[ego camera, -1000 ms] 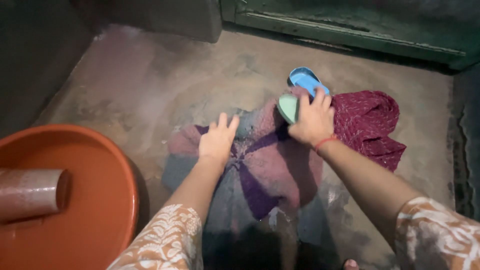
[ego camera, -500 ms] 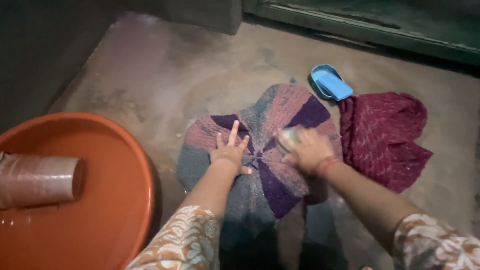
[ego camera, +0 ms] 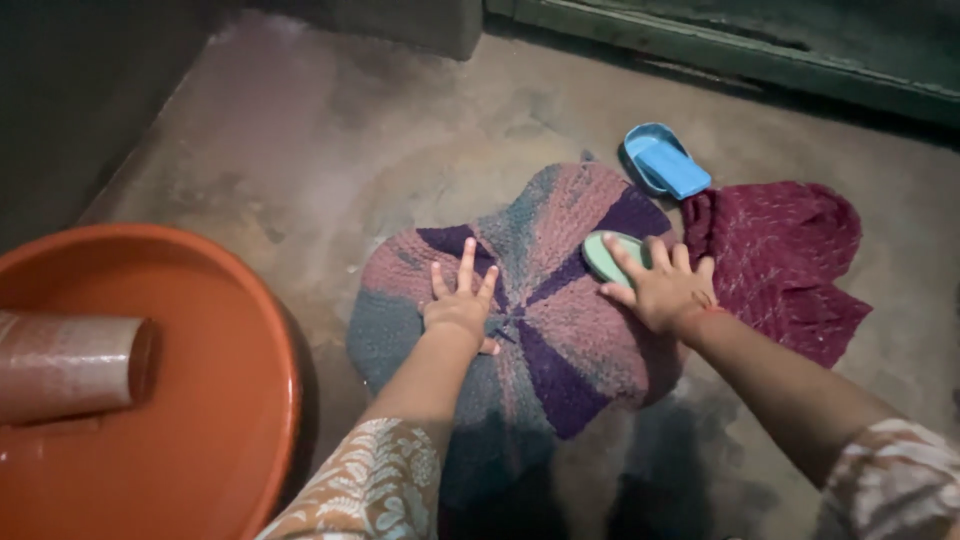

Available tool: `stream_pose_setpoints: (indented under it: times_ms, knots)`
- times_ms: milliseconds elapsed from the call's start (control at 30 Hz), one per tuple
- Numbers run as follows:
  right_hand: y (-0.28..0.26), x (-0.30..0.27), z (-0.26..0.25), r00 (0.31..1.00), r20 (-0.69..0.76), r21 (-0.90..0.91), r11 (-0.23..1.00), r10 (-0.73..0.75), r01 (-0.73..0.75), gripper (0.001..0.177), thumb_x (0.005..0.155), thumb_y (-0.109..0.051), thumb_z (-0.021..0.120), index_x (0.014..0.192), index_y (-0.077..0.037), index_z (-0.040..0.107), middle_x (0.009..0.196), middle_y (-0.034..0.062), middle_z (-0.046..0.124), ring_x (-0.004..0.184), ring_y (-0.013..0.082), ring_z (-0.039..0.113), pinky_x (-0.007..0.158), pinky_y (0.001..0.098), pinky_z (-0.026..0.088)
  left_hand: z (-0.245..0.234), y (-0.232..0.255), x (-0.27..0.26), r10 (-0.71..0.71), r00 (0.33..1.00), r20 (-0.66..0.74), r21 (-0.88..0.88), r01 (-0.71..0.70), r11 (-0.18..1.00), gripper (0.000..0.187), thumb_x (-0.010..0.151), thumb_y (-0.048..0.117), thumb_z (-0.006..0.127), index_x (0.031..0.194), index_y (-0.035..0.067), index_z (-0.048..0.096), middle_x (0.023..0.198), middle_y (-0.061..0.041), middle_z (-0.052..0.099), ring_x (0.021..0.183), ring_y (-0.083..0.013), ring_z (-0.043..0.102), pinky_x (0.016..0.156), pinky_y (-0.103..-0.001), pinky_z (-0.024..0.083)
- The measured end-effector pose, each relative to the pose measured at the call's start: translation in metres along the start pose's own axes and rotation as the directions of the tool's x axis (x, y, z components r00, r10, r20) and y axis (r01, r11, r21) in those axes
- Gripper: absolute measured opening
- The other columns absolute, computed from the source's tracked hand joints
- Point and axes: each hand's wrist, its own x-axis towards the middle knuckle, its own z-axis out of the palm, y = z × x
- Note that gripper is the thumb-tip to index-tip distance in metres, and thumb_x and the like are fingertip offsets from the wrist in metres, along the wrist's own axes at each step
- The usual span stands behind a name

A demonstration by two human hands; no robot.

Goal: Hand-washing a patterned rug on a bathroom floor using a brush and soap.

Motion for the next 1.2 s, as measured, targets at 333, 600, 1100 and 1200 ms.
stream_pose_setpoints:
  times_ms: [333, 600, 1100, 1200]
  knots:
    - [-0.005, 0.004, 0.051, 0.944, -0.097, -0.073, 0.948, -0.315, 0.309, 0.073, 0.091, -0.074, 0.046, 0.149, -0.03, 0.043, 0.139, 0.0212, 0.047, 0.119, 0.0365, 0.05, 0.097, 0.05, 0.044, -0.006, 0.001, 0.0, -0.008, 1.0, 0.012, 0.05, 0.008, 0.999, 0.136, 0.072, 0.056, 0.09, 0.165, 0.038, -0.008, 0.163, -0.008, -0.043, 0.154, -0.0551, -0.009, 0.109, -0.065, 0.041]
    - [-0.053, 0.001, 0.06, 0.977, -0.21, -0.025, 1.0, -0.024, 0.019, 0.07, 0.098, -0.062, 0.043, 0.159, -0.028, 0.036, 0.131, 0.0235, 0.049, 0.112, 0.04, 0.052, 0.087, 0.0533, 0.047, -0.005, 0.003, 0.003, 0.011, 1.0, 0.022, 0.061, -0.012, 0.998, 0.141, 0.069, 0.056, 0.091, 0.165, 0.036, -0.009, 0.163, -0.011, -0.042, 0.152, -0.0573, -0.007, 0.108, -0.065, 0.043]
    - [-0.022, 0.036, 0.06, 0.879, -0.166, 0.249, 0.881, 0.447, -0.402, 0.083, 0.093, -0.055, 0.058, 0.163, -0.025, 0.024, 0.148, 0.0409, 0.03, 0.129, 0.0519, 0.039, 0.098, 0.0614, 0.039, -0.003, -0.015, -0.001, 0.086, 0.992, -0.097, 0.034, -0.083, 0.996, 0.102, 0.08, 0.034, 0.086, 0.162, 0.038, 0.024, 0.174, -0.002, -0.021, 0.156, -0.0407, 0.017, 0.113, -0.051, 0.042]
    - [-0.067, 0.011, -0.004, 0.888, -0.272, 0.098, 0.928, 0.372, -0.359, 0.091, 0.081, -0.054, 0.067, 0.156, -0.019, 0.027, 0.157, 0.0342, 0.021, 0.149, 0.0542, 0.023, 0.096, 0.07, 0.037, 0.005, -0.029, 0.014, 0.183, 0.924, -0.336, 0.011, -0.191, 0.982, 0.06, 0.09, 0.03, 0.072, 0.144, 0.022, 0.049, 0.166, -0.006, 0.025, 0.148, -0.0332, 0.034, 0.105, -0.052, 0.046]
